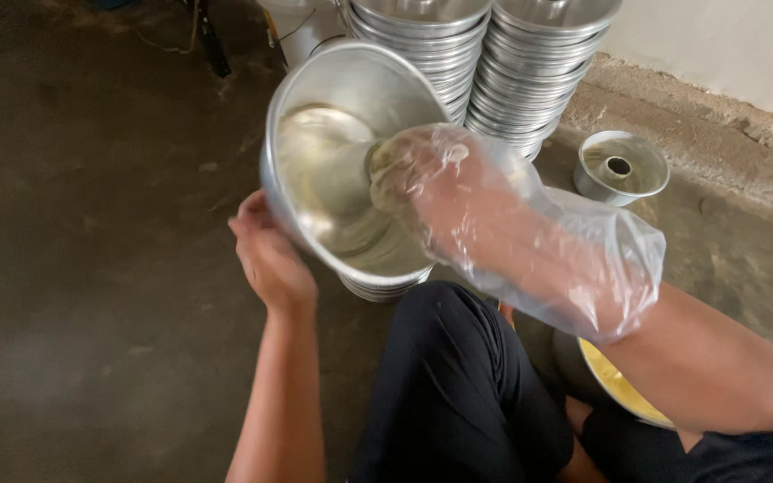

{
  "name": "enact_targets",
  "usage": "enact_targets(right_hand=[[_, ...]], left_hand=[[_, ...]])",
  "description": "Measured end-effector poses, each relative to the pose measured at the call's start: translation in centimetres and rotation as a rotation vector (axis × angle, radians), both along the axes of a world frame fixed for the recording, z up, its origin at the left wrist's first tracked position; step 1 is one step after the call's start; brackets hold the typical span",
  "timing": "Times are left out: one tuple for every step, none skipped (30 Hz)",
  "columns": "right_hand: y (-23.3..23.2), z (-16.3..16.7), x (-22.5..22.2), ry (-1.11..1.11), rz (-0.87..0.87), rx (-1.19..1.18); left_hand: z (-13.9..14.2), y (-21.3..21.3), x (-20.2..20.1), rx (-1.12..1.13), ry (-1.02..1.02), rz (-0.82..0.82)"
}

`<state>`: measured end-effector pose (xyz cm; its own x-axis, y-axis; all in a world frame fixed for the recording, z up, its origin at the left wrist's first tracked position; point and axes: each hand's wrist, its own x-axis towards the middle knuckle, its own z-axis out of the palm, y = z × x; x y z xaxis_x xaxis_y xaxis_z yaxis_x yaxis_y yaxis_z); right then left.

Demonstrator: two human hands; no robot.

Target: The person sits on the floor and uses a plastic-gloved hand to scoop a yellow substance from a container and spread it inside metal molds. They handle the molds one at a time, coating the interior surfaces, and stack the finished molds to the side.

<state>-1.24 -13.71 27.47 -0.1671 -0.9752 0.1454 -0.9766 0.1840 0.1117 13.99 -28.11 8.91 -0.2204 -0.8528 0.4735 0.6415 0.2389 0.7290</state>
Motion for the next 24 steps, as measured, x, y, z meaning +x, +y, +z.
enact_targets(right_hand=[[-0.2,-0.2,-0.3,0.028,0.041,-0.005],[-0.5,-0.6,-0.6,0.078,0.097,-0.040],[-0.6,-1.1,-1.0,0.128,0.150,-0.076],[-0.6,-1.6,-1.4,0.179,0.200,-0.114],[-0.9,-2.1,-1.7,0.208,0.224,-0.132],[-0.9,-2.5,-2.0,0.236,0.248,-0.145],[-0.9,-2.8,-2.3,0.265,0.271,-0.159],[-0.9,-3.1,-2.7,0.225,0.278,-0.175],[-0.7,-3.2,-3.1,0.185,0.285,-0.191],[-0.6,-3.3,-3.5,0.145,0.290,-0.205],[-0.4,-3.3,-3.9,0.156,0.315,-0.233],[-0.2,-3.2,-4.3,0.168,0.340,-0.263],[-0.1,-3.1,-4.6,0.180,0.365,-0.295],[0.1,-3.0,-4.9,0.185,0.322,-0.256],[0.3,-2.9,-5.0,0.189,0.281,-0.218],[0.6,-2.8,-5.2,0.194,0.240,-0.179],[1.0,-2.6,-5.5,0.211,0.234,-0.204],[1.4,-2.5,-5.8,0.228,0.228,-0.228],[2.0,-2.4,-6.1,0.246,0.222,-0.249],[2.5,-2.3,-6.6,0.244,0.189,-0.232],[3.1,-2.2,-7.2,0.243,0.154,-0.216],[3.8,-2.2,-7.9,0.243,0.117,-0.200],[4.3,-2.2,-8.7,0.280,0.110,-0.195],[4.8,-2.3,-9.6,0.316,0.104,-0.193]], left_hand=[[-1.0,-1.9,-0.2,0.089,-0.159,0.073],[-2.1,-3.2,-0.2,0.176,-0.319,0.144],[-3.7,-3.5,-0.6,0.362,-0.481,0.055],[-5.2,-3.6,-1.0,0.548,-0.641,-0.035],[-6.4,-3.8,-1.6,0.640,-0.705,-0.084],[-7.6,-3.7,-2.4,0.736,-0.771,-0.136],[-8.7,-3.5,-3.1,0.721,-0.780,-0.204],[-9.4,-3.4,-3.7,0.704,-0.788,-0.273],[-10.0,-3.3,-4.3,0.688,-0.795,-0.343],[-10.2,-3.1,-4.7,0.723,-0.767,-0.366],[-10.4,-2.9,-4.9,0.759,-0.739,-0.389],[-10.5,-2.7,-5.3,0.794,-0.710,-0.411],[-10.7,-2.4,-5.7,0.791,-0.700,-0.433],[-11.1,-2.0,-6.1,0.787,-0.690,-0.454],[-11.2,-1.5,-6.6,0.784,-0.679,-0.475],[-11.3,-0.9,-7.4,0.783,-0.638,-0.511],[-11.5,-0.2,-8.5,0.783,-0.596,-0.548],[-11.5,0.6,-9.5,0.784,-0.555,-0.585],[-11.6,1.2,-10.3,0.728,-0.575,-0.599],[-11.6,1.8,-11.2,0.671,-0.594,-0.614],[-11.5,2.3,-12.2,0.612,-0.610,-0.631],[-11.3,2.8,-13.6,0.661,-0.572,-0.655],[-11.1,3.3,-15.0,0.710,-0.534,-0.679],[-10.9,3.5,-16.1,0.758,-0.498,-0.701]])
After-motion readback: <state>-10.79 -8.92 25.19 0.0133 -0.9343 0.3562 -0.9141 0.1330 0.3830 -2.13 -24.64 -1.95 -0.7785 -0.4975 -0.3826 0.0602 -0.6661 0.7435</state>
